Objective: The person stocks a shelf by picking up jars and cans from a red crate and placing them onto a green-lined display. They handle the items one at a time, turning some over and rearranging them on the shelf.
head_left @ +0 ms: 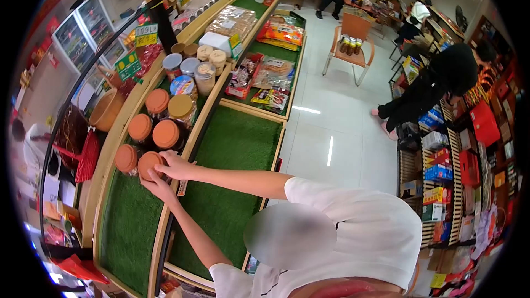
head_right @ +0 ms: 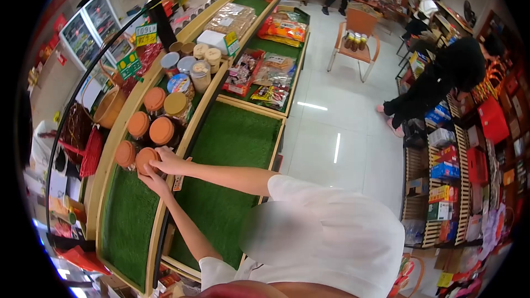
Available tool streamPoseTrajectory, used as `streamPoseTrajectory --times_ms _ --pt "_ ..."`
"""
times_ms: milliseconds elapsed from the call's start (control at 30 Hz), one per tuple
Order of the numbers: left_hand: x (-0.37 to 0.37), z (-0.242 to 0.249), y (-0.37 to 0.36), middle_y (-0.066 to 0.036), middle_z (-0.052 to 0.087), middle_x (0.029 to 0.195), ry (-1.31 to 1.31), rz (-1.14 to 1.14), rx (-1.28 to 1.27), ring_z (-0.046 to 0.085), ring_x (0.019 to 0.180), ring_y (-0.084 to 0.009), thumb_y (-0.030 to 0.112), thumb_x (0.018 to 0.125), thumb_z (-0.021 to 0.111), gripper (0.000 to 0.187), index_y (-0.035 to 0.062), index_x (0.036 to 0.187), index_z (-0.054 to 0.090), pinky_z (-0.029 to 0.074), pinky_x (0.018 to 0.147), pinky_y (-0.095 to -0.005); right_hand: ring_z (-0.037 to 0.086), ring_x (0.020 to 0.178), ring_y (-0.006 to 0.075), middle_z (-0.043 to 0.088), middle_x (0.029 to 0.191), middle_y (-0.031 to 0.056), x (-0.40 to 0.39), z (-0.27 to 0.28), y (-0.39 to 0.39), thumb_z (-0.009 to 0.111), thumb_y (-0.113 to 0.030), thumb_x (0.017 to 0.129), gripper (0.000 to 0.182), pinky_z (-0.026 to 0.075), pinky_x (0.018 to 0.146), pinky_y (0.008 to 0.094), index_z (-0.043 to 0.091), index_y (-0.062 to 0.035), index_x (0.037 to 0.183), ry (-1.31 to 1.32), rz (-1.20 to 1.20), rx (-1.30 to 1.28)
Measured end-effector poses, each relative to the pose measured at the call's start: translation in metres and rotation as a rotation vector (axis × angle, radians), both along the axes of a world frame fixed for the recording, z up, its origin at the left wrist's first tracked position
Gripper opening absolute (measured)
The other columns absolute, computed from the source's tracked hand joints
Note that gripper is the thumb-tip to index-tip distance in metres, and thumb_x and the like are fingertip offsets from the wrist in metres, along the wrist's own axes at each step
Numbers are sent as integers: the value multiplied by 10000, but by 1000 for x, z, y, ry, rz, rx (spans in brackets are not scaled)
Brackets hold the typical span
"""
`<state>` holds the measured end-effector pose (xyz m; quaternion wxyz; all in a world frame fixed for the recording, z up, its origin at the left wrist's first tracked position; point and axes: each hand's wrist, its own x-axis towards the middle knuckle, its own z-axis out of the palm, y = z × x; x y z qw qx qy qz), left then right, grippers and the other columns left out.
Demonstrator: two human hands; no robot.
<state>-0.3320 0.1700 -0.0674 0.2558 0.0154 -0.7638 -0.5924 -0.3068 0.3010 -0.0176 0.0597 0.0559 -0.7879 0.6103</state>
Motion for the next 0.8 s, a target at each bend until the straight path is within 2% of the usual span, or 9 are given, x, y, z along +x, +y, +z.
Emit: streamPoseTrajectory --times_ms 67,100,233,333,467,533,633,667,800 --pt "-7 -11 -6 -280 495 1399 -53 35 8 591 1209 -382 586 1014 452 768 -13 1485 351 539 925 -430 590 1110 328 434 1359 235 -12 -4 -5 613 -409 977 644 532 915 400 462 74 1375 -4 -11 11" --pt "0 2 -1 -277 498 1400 -107 74 59 575 1224 -385 556 1029 439 738 -34 1468 371 513 960 -436 575 1119 326 428 1341 223 2 28 4 598 -424 985 653 537 902 390 459 96 1356 -208 72 -161" --pt "7 22 -1 -254 552 1349 -220 51 215 580 1202 -349 479 1057 416 631 -40 1413 456 491 977 -429 482 1266 431 359 1413 286 -12 -4 -5 566 -469 988 756 411 1082 447 373 132 1405 0 -20 125" --pt "-28 -36 -28 -242 589 1296 -166 -86 392 592 1159 -306 416 1058 428 548 -33 1361 508 486 973 -410 344 1393 477 308 1471 329 4 -7 -6 595 -452 965 804 336 1140 464 326 154 1421 141 -37 33" --pt "-1 -9 -13 -224 576 1285 -40 123 -41 555 1190 -305 359 1000 547 519 -38 1333 517 408 1060 -414 308 1400 472 348 1471 340 -8 -41 -2 689 -358 922 800 273 1169 497 314 106 1456 348 22 -17" --pt "4 -9 -13 -187 539 1331 18 71 99 508 1255 -290 334 962 577 537 -22 1354 489 383 1097 -410 235 1469 453 234 1550 325 3 -26 12 717 -206 907 820 242 1198 464 240 40 1526 293 251 -177" --pt "41 24 12 -168 506 1367 193 -3 298 461 1301 -259 332 968 514 542 3 1392 443 326 1137 -381 229 1495 365 63 1623 251 29 -2 11 713 -111 907 846 429 1111 417 186 -23 1564 299 355 -454" --pt "46 20 13 -163 505 1375 209 12 392 469 1295 -261 344 957 516 564 3 1398 436 331 1135 -380 360 1427 308 72 1642 203 36 -1 9 710 -135 922 839 423 1117 376 184 -29 1567 216 396 -583" --pt "105 55 28 -161 488 1406 292 96 439 462 1312 -266 487 910 542 721 -1 1425 413 329 1140 -385 418 1383 294 119 1619 191 60 22 27 760 -174 885 837 491 1056 339 246 -58 1534 214 534 -479"
